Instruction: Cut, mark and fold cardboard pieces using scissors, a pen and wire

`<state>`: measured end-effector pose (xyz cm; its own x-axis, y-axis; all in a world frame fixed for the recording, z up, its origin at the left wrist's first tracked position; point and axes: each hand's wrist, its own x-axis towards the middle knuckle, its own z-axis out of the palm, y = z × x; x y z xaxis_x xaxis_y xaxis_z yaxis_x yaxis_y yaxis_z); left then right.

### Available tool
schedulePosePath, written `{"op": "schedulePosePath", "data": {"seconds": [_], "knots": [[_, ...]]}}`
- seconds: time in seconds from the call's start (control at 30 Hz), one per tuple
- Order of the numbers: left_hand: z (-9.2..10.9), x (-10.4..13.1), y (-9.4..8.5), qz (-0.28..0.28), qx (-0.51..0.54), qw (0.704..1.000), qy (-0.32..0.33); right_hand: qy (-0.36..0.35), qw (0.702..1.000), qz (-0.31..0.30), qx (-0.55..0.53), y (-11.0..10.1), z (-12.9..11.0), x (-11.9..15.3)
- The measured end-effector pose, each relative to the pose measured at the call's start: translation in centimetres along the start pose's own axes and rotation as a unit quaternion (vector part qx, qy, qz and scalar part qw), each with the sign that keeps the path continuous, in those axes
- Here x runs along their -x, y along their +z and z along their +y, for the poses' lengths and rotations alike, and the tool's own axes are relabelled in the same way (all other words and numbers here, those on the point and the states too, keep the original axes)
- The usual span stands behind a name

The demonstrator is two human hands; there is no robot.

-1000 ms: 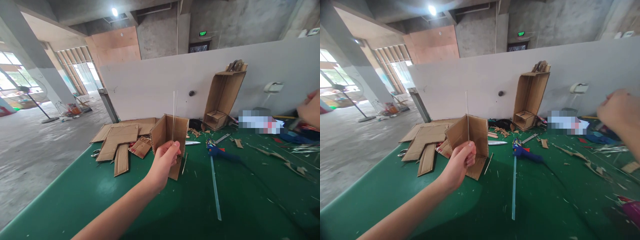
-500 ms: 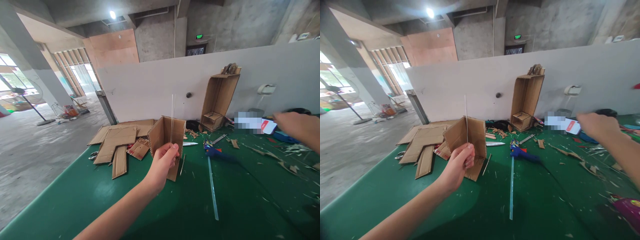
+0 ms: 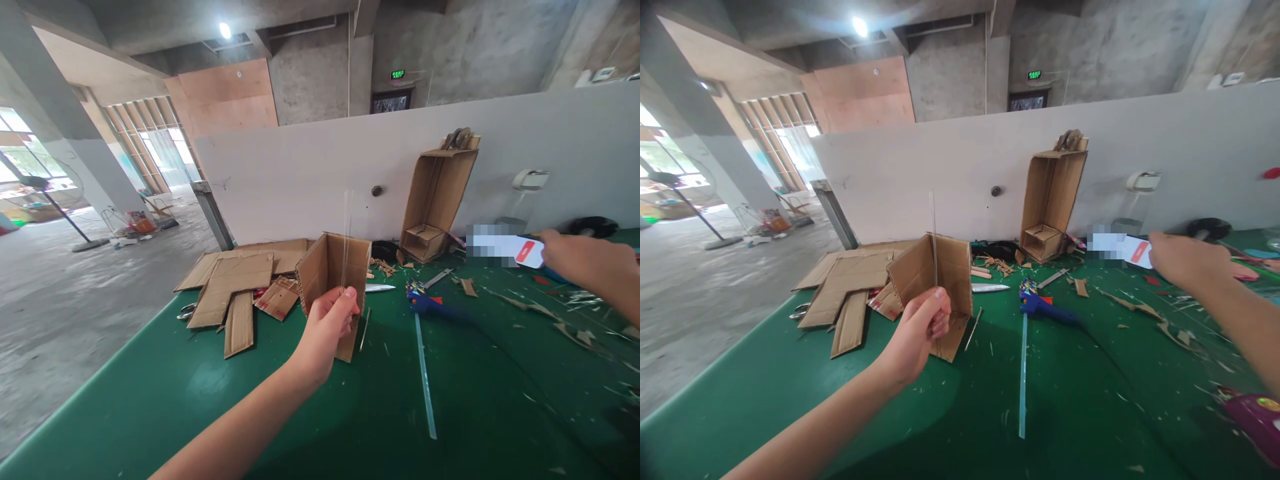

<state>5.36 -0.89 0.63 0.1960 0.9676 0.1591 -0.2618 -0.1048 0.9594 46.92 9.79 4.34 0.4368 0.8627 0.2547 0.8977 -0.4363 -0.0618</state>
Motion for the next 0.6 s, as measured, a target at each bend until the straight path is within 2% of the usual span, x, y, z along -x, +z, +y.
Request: {"op": "schedulePosePath", "data": {"seconds": [0.1, 0.2, 0.37, 0.6], "knots": [[0.0, 0.0, 0.0, 0.0, -0.004, 1.0, 0.003, -0.007, 0.995, -0.049, 0.088, 0.2, 0.3, 0.2], [0.0, 0.0, -0.1, -0.004, -0.008, 1.0, 0.007, -0.026, 0.991, -0.048, 0.121, 0.4, 0.5, 0.2], [-0.2, -0.1, -0.2, -0.003, -0.007, 1.0, 0.011, -0.038, 0.99, -0.033, 0.134, 1.1, 1.1, 0.1], [-0.3, 0.0, -0.2, -0.002, -0.004, 1.0, 0.01, -0.085, 0.988, 0.023, 0.13, 1.9, 1.7, 0.0]]}}
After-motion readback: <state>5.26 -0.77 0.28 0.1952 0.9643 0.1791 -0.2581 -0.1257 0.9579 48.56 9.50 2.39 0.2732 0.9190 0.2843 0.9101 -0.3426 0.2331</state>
